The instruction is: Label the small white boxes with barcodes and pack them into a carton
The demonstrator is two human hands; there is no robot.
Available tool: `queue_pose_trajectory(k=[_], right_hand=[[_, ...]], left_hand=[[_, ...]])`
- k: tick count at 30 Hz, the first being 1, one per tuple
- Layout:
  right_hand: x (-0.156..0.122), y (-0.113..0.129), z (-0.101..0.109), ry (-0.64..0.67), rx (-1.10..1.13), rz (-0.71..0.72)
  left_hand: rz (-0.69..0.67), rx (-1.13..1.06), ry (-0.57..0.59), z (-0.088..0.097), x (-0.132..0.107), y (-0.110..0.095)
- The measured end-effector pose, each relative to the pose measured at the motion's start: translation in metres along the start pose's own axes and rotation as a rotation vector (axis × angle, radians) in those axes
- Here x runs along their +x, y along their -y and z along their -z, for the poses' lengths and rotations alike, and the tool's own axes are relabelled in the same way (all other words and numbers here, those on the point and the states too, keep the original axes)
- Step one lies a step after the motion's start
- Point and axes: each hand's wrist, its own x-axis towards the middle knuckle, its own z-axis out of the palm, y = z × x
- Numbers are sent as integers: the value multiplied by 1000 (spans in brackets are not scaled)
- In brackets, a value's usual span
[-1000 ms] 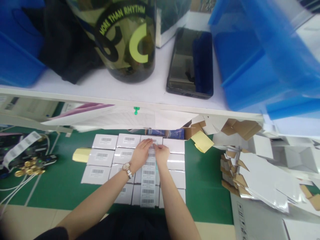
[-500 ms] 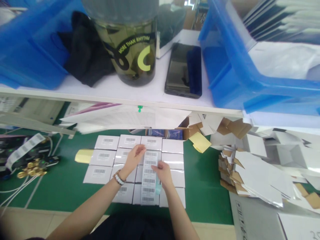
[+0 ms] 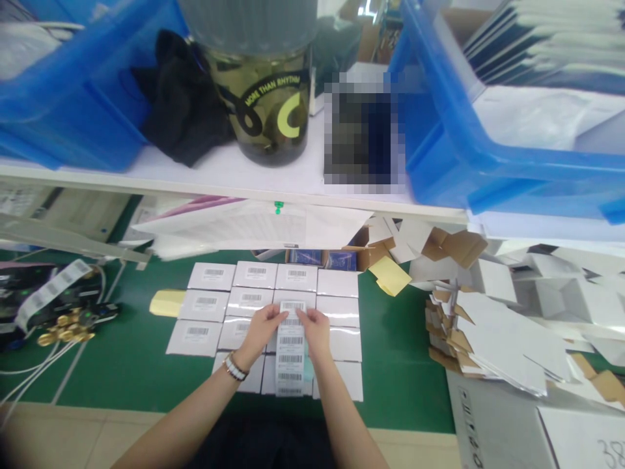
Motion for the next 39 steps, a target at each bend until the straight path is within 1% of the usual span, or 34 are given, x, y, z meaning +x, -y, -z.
queue_pose_trajectory(k=[4,7,9,11,12,13,14,16,18,19,21,23,27,34,37,39], right_hand=[[3,-6,0,-45,25,31],[9,-10,0,-119,-105,74],[12,-11,-1,-156,-215,97],[14,-9,-1,-190,-296,107],[14,-7,-2,-200,-337,110],[14,-6,-2,-208,-378,112],[14,-4,-3,-214,-417,116],[13,0,-3,-218,-489,133],[11,4,-4,-216,-534,161],[11,5,-4,-211,-551,176],[10,7,-5,-205,-572,197],[9,6,-4,-198,-579,202],[10,4,-3,-183,-591,206],[11,3,-3,-199,-604,217],[11,4,-4,-206,-603,223],[11,4,-4,-217,-602,219]], left_hand=[[-9,129,-47,-1,6,-2],[-12,147,-50,0,7,-6],[-53,178,-103,1,5,-8],[-166,256,-191,2,-1,-10],[-245,309,-222,3,-4,-10],[-333,364,-228,4,-8,-10],[-421,413,-206,4,-11,-10],[-580,488,-111,2,-16,-8],[-695,547,-12,-1,-18,-6],[-730,572,26,-3,-18,-5],[-757,612,78,-8,-17,-3],[-760,638,103,-12,-14,-1],[-776,663,123,-16,-9,0],[-783,665,166,-20,-1,0],[-787,681,178,-18,2,3],[-769,716,159,-12,3,6]])
